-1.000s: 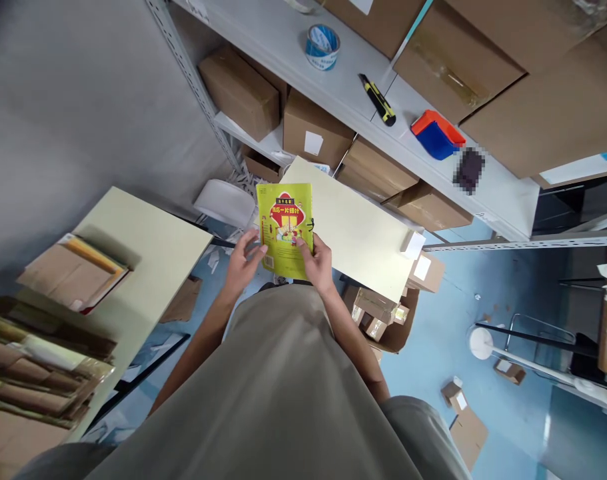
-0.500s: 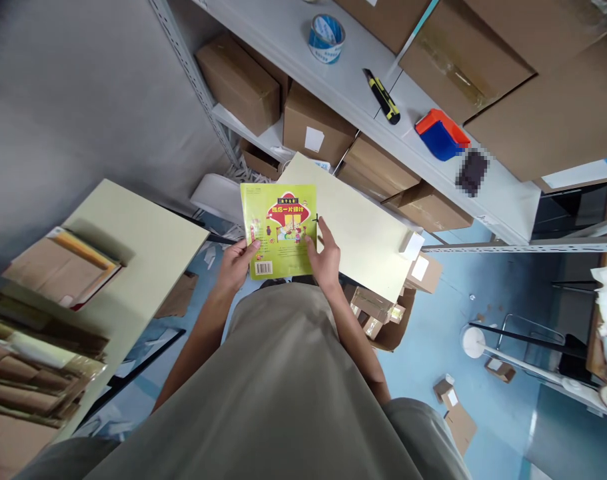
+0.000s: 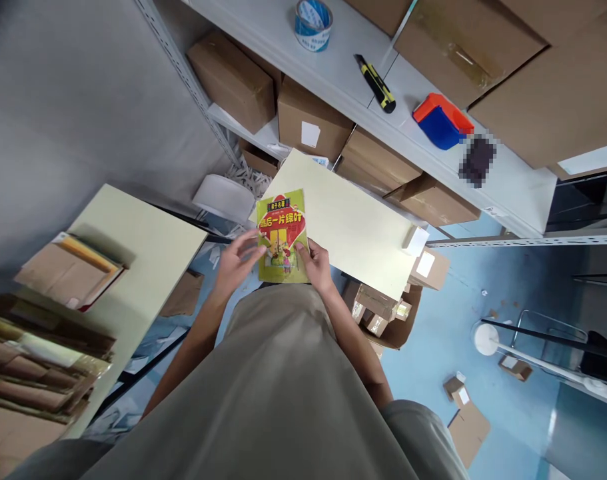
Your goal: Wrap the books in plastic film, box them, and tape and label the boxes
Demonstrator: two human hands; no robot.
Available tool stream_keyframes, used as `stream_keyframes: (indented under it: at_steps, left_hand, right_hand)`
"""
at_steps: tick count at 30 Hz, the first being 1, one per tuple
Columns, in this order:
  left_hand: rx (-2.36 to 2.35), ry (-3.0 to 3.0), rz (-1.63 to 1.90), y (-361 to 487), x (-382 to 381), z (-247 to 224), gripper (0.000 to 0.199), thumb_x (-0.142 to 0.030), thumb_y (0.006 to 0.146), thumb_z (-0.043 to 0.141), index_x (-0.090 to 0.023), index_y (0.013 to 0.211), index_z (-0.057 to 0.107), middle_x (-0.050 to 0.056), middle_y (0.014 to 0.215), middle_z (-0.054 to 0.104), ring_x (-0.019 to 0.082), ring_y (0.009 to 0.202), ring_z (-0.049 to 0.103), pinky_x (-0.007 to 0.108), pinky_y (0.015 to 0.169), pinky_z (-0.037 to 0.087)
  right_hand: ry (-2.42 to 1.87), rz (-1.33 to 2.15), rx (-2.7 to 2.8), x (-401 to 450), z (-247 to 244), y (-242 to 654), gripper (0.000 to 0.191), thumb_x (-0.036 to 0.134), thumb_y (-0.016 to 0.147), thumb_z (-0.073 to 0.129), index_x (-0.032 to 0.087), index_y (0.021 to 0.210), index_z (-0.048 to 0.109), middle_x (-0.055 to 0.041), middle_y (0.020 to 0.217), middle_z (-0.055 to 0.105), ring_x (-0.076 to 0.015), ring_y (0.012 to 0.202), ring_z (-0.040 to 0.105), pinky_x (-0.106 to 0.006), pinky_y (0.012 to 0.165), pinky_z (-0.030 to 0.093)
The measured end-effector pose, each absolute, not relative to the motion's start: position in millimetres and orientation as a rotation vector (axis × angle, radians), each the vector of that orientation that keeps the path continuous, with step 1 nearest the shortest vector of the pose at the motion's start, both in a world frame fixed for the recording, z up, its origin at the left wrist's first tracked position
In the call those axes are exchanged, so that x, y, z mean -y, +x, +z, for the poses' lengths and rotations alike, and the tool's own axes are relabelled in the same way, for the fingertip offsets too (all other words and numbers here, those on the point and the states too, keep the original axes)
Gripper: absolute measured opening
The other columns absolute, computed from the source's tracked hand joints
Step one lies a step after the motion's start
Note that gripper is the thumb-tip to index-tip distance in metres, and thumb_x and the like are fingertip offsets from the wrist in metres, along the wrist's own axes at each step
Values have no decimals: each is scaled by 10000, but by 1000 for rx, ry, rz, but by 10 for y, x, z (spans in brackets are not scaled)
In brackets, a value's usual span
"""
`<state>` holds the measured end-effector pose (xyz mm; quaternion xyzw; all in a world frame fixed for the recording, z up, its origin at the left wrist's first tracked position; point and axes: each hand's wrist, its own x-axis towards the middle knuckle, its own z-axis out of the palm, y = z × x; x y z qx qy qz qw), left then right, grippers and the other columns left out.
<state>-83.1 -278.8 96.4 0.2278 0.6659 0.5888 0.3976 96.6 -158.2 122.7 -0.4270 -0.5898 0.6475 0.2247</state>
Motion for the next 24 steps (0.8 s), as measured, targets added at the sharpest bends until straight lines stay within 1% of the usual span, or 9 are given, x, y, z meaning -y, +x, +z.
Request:
stream_keyframes:
  at_steps: [3, 6, 8, 11, 14, 17, 20, 22, 24]
  left_hand:
    - [-1689, 367, 1550, -970, 2842, 771, 762, -598, 708, 942, -213, 1327, 718, 158, 1434, 712, 357, 1356, 665, 481, 1106, 584]
    - [-1303, 280, 1434, -961, 2892, 730, 681, -639, 731, 916, -190, 1225, 784, 165, 1245, 799, 388, 1263, 727, 491, 1034, 626]
    - [-1205, 246, 1419, -905, 2901, 773, 662, -620, 728, 925, -179, 1207, 804, 154, 1162, 824, 393, 1171, 767, 496, 970, 653]
    - [-1224, 222, 1463, -820, 2881, 862, 682, -587, 700, 954, -170, 1220, 809, 142, 1162, 828, 375, 1089, 791, 474, 907, 668]
    - [-1232, 210, 1488, -763, 2843, 928, 690, -571, 690, 964, -170, 1230, 809, 135, 1171, 828, 350, 1056, 798, 441, 876, 668]
    - [-1234, 204, 1510, -716, 2796, 975, 674, -560, 693, 967, -170, 1221, 813, 126, 1122, 836, 330, 1012, 804, 424, 860, 665]
    - [-1278, 245, 1542, -631, 2732, 1048, 638, -569, 704, 962, -172, 1184, 826, 113, 1070, 840, 317, 978, 805, 409, 840, 661]
    - [-1350, 321, 1551, -529, 2682, 1130, 600, -585, 747, 930, -181, 1178, 830, 100, 1064, 840, 313, 982, 800, 402, 834, 660]
    - [-1441, 465, 1520, -389, 2631, 1233, 550, -590, 819, 874, -202, 1206, 825, 87, 1093, 839, 311, 1016, 793, 408, 861, 660]
  right_hand:
    - [-1214, 1868, 1504, 1599, 1262, 1068, 580, 773, 904, 667, 255, 1148, 755, -46, 960, 785, -237, 807, 733, -323, 640, 563]
    - [-1217, 1897, 1462, 1631, 1299, 1133, 589, 766, 894, 690, 264, 1196, 751, -54, 1028, 805, -263, 894, 766, -344, 678, 601]
    - [-1197, 1911, 1446, 1630, 1302, 1173, 581, 748, 892, 713, 261, 1206, 756, -53, 1044, 815, -269, 919, 777, -353, 700, 618]
    - [-1168, 1928, 1427, 1592, 1274, 1236, 551, 705, 915, 724, 255, 1230, 759, -52, 1071, 826, -280, 953, 793, -370, 732, 644]
    - [-1160, 1896, 1470, 1521, 1237, 1289, 568, 681, 945, 705, 252, 1317, 739, -63, 1153, 828, -299, 1041, 797, -406, 794, 673]
    - [-1183, 1677, 1586, 1449, 1232, 1323, 695, 689, 936, 713, 243, 1467, 666, -100, 1372, 766, -327, 1259, 734, -483, 1005, 654]
    - [-1244, 1308, 1694, 1450, 1293, 1321, 709, 695, 974, 654, 262, 1534, 627, -94, 1596, 609, -338, 1491, 568, -562, 1240, 498]
    - [-1232, 1238, 1747, 1519, 1367, 1280, 657, 689, 1010, 601, 288, 1529, 638, -66, 1624, 582, -332, 1522, 534, -570, 1267, 469]
    - [-1159, 1351, 1800, 1614, 1441, 1210, 663, 684, 993, 635, 298, 1532, 633, -55, 1596, 611, -330, 1473, 586, -535, 1206, 540]
